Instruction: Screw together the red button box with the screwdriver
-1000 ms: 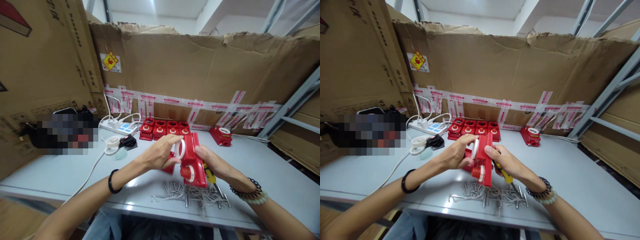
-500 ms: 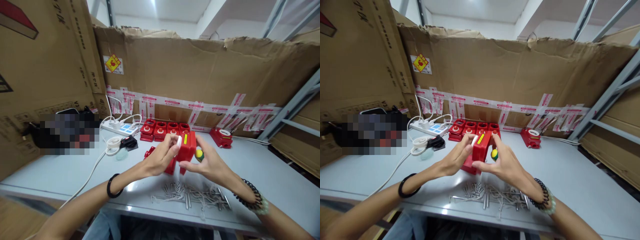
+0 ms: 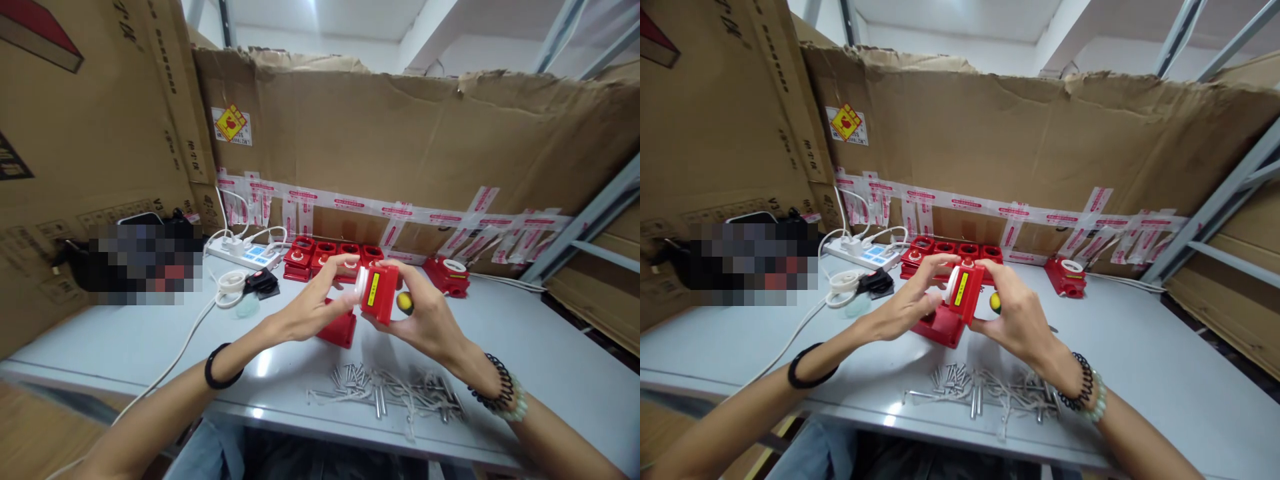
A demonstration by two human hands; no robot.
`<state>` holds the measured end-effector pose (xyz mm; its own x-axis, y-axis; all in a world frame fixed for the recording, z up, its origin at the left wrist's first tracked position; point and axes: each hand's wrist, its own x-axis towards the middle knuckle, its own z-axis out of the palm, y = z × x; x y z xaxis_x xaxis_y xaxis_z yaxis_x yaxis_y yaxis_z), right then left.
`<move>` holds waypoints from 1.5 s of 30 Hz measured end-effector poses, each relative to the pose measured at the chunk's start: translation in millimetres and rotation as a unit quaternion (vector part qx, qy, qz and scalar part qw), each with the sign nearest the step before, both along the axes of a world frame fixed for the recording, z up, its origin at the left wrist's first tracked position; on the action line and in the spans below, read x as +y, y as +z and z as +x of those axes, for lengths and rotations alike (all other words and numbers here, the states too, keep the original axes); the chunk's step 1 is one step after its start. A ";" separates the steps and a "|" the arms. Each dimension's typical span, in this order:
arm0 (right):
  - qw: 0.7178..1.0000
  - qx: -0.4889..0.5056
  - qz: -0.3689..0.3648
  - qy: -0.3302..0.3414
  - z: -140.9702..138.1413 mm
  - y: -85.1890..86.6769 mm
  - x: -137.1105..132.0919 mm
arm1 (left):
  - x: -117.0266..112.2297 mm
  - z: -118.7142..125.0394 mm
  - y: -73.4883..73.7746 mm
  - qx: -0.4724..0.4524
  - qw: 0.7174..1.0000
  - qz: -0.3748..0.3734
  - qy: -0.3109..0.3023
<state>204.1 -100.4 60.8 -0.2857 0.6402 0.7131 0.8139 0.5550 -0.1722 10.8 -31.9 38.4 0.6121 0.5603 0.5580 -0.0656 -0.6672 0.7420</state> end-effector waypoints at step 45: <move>0.998 0.009 0.004 0.061 14.1 -15.7 1.4 | 12.3 -12.7 8.0 0.005 0.998 -0.034 0.045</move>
